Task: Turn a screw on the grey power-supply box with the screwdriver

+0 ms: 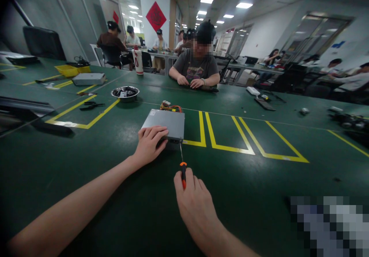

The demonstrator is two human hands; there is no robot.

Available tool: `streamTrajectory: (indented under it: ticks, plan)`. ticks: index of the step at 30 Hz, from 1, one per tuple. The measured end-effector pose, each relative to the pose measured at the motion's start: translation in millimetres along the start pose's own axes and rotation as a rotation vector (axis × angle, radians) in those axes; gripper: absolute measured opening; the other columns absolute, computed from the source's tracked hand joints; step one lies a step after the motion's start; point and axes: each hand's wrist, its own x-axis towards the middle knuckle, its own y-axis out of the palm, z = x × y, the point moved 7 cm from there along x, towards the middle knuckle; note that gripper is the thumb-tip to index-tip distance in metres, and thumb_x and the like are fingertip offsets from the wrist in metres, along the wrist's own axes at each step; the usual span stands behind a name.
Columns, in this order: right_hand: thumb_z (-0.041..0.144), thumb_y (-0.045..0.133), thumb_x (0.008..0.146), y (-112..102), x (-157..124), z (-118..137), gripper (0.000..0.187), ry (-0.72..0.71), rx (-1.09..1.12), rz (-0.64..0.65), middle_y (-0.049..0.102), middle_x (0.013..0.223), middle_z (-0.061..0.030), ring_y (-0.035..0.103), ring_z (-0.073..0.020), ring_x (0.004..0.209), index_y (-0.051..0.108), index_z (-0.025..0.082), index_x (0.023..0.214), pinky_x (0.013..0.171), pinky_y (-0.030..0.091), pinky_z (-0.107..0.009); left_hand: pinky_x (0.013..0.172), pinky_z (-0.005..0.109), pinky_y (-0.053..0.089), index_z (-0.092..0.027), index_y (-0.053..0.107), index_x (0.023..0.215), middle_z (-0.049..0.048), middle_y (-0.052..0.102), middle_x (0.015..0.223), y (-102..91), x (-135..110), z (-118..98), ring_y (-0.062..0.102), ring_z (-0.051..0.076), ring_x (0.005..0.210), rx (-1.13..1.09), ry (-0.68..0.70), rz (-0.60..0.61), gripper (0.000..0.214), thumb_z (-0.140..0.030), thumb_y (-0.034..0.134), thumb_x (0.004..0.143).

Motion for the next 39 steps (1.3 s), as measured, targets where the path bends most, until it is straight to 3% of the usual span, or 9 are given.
streamTrajectory:
  ticks: [5, 11, 14, 17, 21, 25, 32, 39]
  plan:
    - [0.006, 0.044, 0.081, -4.2, 4.2, 8.8, 0.023, -0.039, 0.012, -0.018, 0.061, 0.098, -0.015, 0.06, -0.0172, 0.074, 0.059, 0.01, 0.098, 0.063, 0.05, -0.028, 0.092, 0.041, 0.026, -0.025, 0.052, 0.111, 0.0025, 0.055, 0.122, 0.6, 0.2, 0.1, 0.044, 0.022, 0.115, -0.003, -0.004, 0.0, 0.026, -0.027, 0.047, 0.086]
    - [-0.002, 0.04, 0.076, -23.3, 3.5, 10.2, 0.031, -0.129, 0.091, -0.151, 0.062, 0.102, -0.0185, 0.059, -0.0154, 0.067, 0.059, 0.01, 0.096, 0.057, 0.048, -0.026, 0.091, 0.04, 0.027, -0.025, 0.052, 0.11, 0.0033, 0.055, 0.121, -0.4, 0.4, -0.6, 0.045, 0.022, 0.114, -0.007, -0.001, -0.001, 0.025, -0.027, 0.047, 0.086]
    - [0.003, 0.043, 0.078, -13.2, 3.4, 12.4, 0.023, -0.114, 0.128, -0.117, 0.062, 0.104, -0.0197, 0.058, -0.0144, 0.063, 0.061, 0.011, 0.09, 0.056, 0.049, -0.027, 0.091, 0.04, 0.027, -0.025, 0.052, 0.111, 0.0032, 0.055, 0.121, -0.6, 0.5, -0.5, 0.045, 0.022, 0.114, -0.004, 0.0, -0.003, 0.026, -0.027, 0.047, 0.086]
    - [0.007, 0.048, 0.077, -0.9, 4.0, 15.6, 0.017, -0.07, 0.101, -0.034, 0.06, 0.108, -0.0214, 0.062, -0.0178, 0.07, 0.061, 0.01, 0.087, 0.06, 0.051, -0.03, 0.091, 0.04, 0.027, -0.025, 0.052, 0.111, 0.0031, 0.056, 0.12, -0.2, 0.5, -0.6, 0.045, 0.022, 0.114, -0.003, 0.0, -0.004, 0.026, -0.026, 0.048, 0.085]
    - [0.001, 0.045, 0.075, -14.2, 5.5, 16.6, 0.03, -0.132, 0.058, -0.069, 0.059, 0.11, -0.0236, 0.064, -0.0203, 0.081, 0.059, 0.01, 0.1, 0.063, 0.052, -0.027, 0.092, 0.04, 0.026, -0.025, 0.053, 0.11, 0.0027, 0.056, 0.12, 0.1, 0.1, -0.5, 0.045, 0.022, 0.114, 0.0, 0.001, -0.011, 0.025, -0.026, 0.048, 0.085]
    - [-0.002, 0.038, 0.077, -31.1, 6.8, 5.3, 0.034, -0.127, 0.047, -0.144, 0.061, 0.105, -0.0245, 0.064, -0.0144, 0.065, 0.058, 0.012, 0.101, 0.057, 0.05, -0.023, 0.092, 0.041, 0.026, -0.025, 0.052, 0.111, 0.0029, 0.056, 0.12, 0.1, 0.0, -0.1, 0.045, 0.022, 0.114, -0.011, -0.002, -0.014, 0.026, -0.025, 0.048, 0.085]
    - [0.007, 0.044, 0.081, -3.1, 4.6, 11.7, 0.018, -0.06, 0.021, -0.009, 0.059, 0.108, -0.0216, 0.061, -0.0182, 0.073, 0.059, 0.011, 0.091, 0.062, 0.049, -0.03, 0.092, 0.041, 0.026, -0.025, 0.052, 0.111, 0.0029, 0.056, 0.12, -1.7, 0.6, -1.2, 0.045, 0.021, 0.114, -0.013, -0.004, -0.008, 0.026, -0.026, 0.047, 0.086]
    - [0.001, 0.041, 0.077, -17.6, 9.5, 11.8, 0.029, -0.175, 0.153, -0.062, 0.057, 0.115, -0.02, 0.056, -0.0138, 0.066, 0.059, 0.013, 0.095, 0.055, 0.048, -0.024, 0.092, 0.04, 0.027, -0.026, 0.052, 0.111, 0.0026, 0.055, 0.121, -0.8, 0.4, -0.5, 0.044, 0.021, 0.115, -0.006, -0.008, 0.007, 0.026, -0.027, 0.046, 0.086]
